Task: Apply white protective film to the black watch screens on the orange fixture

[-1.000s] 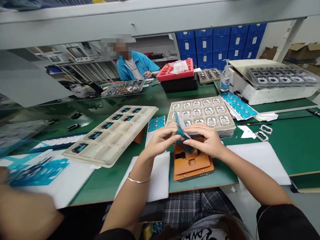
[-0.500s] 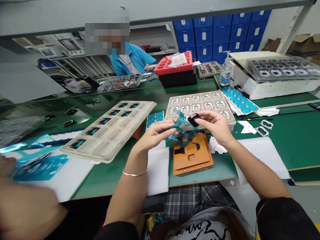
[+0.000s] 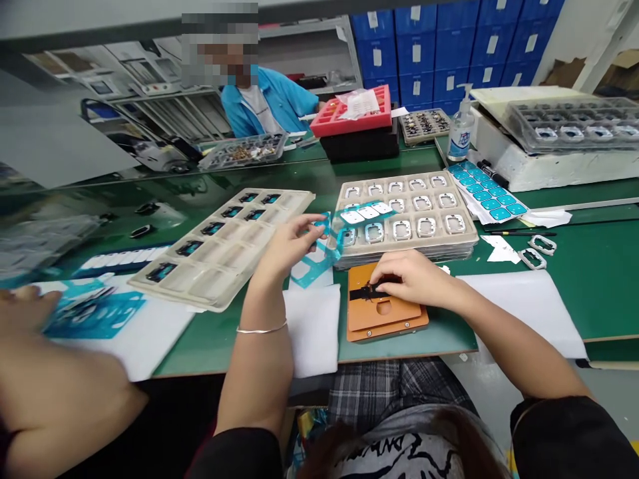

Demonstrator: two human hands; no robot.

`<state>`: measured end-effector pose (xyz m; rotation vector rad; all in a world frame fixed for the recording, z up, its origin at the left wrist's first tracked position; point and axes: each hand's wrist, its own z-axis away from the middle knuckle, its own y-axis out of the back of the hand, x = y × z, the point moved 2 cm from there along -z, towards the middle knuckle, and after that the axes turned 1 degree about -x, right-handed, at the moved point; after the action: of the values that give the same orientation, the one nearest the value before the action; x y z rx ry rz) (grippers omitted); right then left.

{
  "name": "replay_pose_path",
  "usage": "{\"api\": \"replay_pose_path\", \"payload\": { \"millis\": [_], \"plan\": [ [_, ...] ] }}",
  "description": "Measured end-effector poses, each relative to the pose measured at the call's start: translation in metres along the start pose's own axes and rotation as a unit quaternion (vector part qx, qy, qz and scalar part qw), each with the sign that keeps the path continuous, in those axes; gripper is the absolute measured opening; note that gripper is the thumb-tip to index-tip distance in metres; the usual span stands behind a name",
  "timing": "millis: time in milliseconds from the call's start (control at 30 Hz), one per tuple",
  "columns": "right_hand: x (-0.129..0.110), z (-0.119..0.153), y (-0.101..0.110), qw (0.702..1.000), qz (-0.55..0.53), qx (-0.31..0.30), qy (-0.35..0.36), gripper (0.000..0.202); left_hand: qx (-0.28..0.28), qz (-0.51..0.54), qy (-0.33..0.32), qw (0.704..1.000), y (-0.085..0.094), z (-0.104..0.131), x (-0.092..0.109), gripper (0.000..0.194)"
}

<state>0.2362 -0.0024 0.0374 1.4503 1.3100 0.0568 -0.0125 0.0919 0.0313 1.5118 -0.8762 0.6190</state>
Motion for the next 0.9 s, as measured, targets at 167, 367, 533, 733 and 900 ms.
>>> {"api": "replay_pose_path", "payload": {
  "millis": [167,367,533,733,900],
  "plan": [
    [0.005,0.001,-0.001,0.997,0.075,-0.017,0.02,0.008,0.014,-0.141,0.006,0.99,0.005,0.001,-0.002,0.028],
    [0.006,0.001,-0.002,0.996,0.082,-0.017,0.021,0.008,0.095,-0.243,-0.1,0.96,-0.001,0.002,0.008,0.035],
    [0.0,0.0,-0.001,0.998,0.054,0.025,0.03,0.01,0.173,-0.339,-0.033,0.924,0.002,0.003,0.015,0.039],
    [-0.002,-0.002,0.001,0.997,0.023,0.055,0.04,0.015,0.142,-0.375,0.194,0.895,0.024,-0.031,0.001,0.047],
    [0.001,-0.001,0.001,0.997,0.028,0.069,0.034,0.014,0.156,-0.347,0.25,0.89,0.045,-0.058,-0.017,0.045]
  ]
}}
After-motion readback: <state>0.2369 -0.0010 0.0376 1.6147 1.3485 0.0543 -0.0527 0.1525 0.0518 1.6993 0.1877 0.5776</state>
